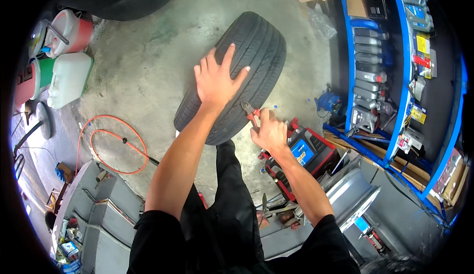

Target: The person removes a nail from a tire using pliers and then prepares the inner tire surface by buffing it with an air-powered grinder.

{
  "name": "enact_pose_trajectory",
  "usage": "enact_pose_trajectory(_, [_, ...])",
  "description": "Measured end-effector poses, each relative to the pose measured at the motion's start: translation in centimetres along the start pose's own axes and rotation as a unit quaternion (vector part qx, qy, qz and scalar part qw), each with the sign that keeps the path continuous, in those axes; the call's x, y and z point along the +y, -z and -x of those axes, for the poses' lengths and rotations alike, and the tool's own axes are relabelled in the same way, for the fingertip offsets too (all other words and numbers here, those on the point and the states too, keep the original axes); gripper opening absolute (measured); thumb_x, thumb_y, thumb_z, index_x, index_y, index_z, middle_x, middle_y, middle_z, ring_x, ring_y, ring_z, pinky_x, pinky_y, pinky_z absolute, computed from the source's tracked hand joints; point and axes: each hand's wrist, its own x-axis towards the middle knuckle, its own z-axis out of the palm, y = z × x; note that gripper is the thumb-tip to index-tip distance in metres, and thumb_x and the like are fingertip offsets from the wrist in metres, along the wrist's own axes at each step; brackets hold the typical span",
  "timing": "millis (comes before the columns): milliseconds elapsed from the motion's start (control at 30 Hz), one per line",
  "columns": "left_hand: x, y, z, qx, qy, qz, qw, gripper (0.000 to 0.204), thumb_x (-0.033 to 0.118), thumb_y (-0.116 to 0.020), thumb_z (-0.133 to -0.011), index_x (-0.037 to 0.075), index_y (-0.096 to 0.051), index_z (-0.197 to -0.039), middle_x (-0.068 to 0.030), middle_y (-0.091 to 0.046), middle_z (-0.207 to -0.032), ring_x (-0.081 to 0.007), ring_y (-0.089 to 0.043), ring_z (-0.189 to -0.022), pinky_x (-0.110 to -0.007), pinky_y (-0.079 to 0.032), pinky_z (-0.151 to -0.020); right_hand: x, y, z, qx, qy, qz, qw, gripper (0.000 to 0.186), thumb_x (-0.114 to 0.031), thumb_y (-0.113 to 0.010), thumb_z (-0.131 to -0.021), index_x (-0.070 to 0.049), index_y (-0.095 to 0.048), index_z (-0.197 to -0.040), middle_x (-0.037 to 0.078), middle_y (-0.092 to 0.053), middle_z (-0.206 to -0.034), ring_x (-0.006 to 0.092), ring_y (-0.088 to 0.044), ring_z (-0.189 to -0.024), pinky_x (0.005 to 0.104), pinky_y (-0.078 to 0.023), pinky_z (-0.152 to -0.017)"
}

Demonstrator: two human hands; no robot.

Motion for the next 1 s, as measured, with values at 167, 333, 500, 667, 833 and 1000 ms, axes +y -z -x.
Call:
enact_pose_trajectory(167, [-0.4,0.3,-0.8,0.005,0.001,0.022,1.000,0.066,0.059,-0.065,-0.093,0.030,-0.053,-0.151,-0.0188,-0.054,-0.140,-0.0333,-0.054,-0.121,-0.044,-0.039,-0.100,-1.1,1.0,-0.5,-0.026,-0.001,-0.038,0.999,0.049,-0.024,-0.074,-0.073,-0.001,-0.056,-0.113,0.024,-0.072,-0.096,0.0487,-0.070,-0.084,0.0547,-0.056,-0.075])
enact_pose_trajectory(333, [-0.2,0.1,-1.3,0.025,0.005,0.035,0.999,0.058,0.048,-0.061,-0.097,0.029,-0.054,-0.151,-0.0185,-0.055,-0.141,-0.0334,-0.055,-0.119,-0.045,-0.040,-0.099,-2.7,5.4,-1.4,-0.134,-0.055,0.004,0.989,0.051,-0.024,-0.072,-0.071,0.002,-0.056,-0.112,0.029,-0.072,-0.092,0.0511,-0.069,-0.090,0.0557,-0.055,-0.081])
enact_pose_trajectory(500, [-0.7,0.8,-2.4,0.034,0.005,0.044,0.998,0.053,0.041,-0.058,-0.099,0.028,-0.055,-0.150,-0.0194,-0.055,-0.141,-0.0345,-0.055,-0.119,-0.047,-0.040,-0.098,-5.5,8.6,-3.4,-0.197,-0.077,0.077,0.974,0.056,-0.024,-0.071,-0.072,0.003,-0.058,-0.119,0.033,-0.072,-0.097,0.0509,-0.070,-0.096,0.0544,-0.056,-0.090])
enact_pose_trajectory(667, [-0.7,1.2,-2.2,0.040,0.007,0.074,0.996,0.051,0.039,-0.056,-0.100,0.027,-0.055,-0.150,-0.0193,-0.054,-0.143,-0.0344,-0.053,-0.125,-0.046,-0.039,-0.100,-6.3,9.6,-3.6,-0.206,-0.058,0.121,0.969,0.055,-0.022,-0.070,-0.073,0.002,-0.062,-0.122,0.031,-0.072,-0.104,0.0476,-0.071,-0.102,0.0514,-0.058,-0.090])
enact_pose_trajectory(833, [-0.2,0.0,-2.2,0.026,0.022,0.096,0.995,0.051,0.038,-0.055,-0.100,0.029,-0.056,-0.150,-0.0200,-0.052,-0.145,-0.0352,-0.050,-0.128,-0.048,-0.038,-0.103,-10.9,18.3,-7.3,-0.412,-0.057,0.255,0.873,0.046,-0.022,-0.066,-0.068,-0.015,-0.075,-0.112,0.017,-0.075,-0.104,0.0355,-0.073,-0.100,0.0414,-0.058,-0.088])
enact_pose_trajectory(1000, [1.7,0.0,0.6,0.026,0.026,0.117,0.992,0.050,0.037,-0.056,-0.099,0.028,-0.057,-0.149,-0.0212,-0.052,-0.145,-0.0367,-0.050,-0.127,-0.049,-0.038,-0.103,-9.4,24.7,-7.9,-0.412,-0.092,0.262,0.868,0.063,-0.025,-0.067,-0.064,-0.019,-0.070,-0.126,0.014,-0.074,-0.100,0.0300,-0.072,-0.094,0.0379,-0.055,-0.084])
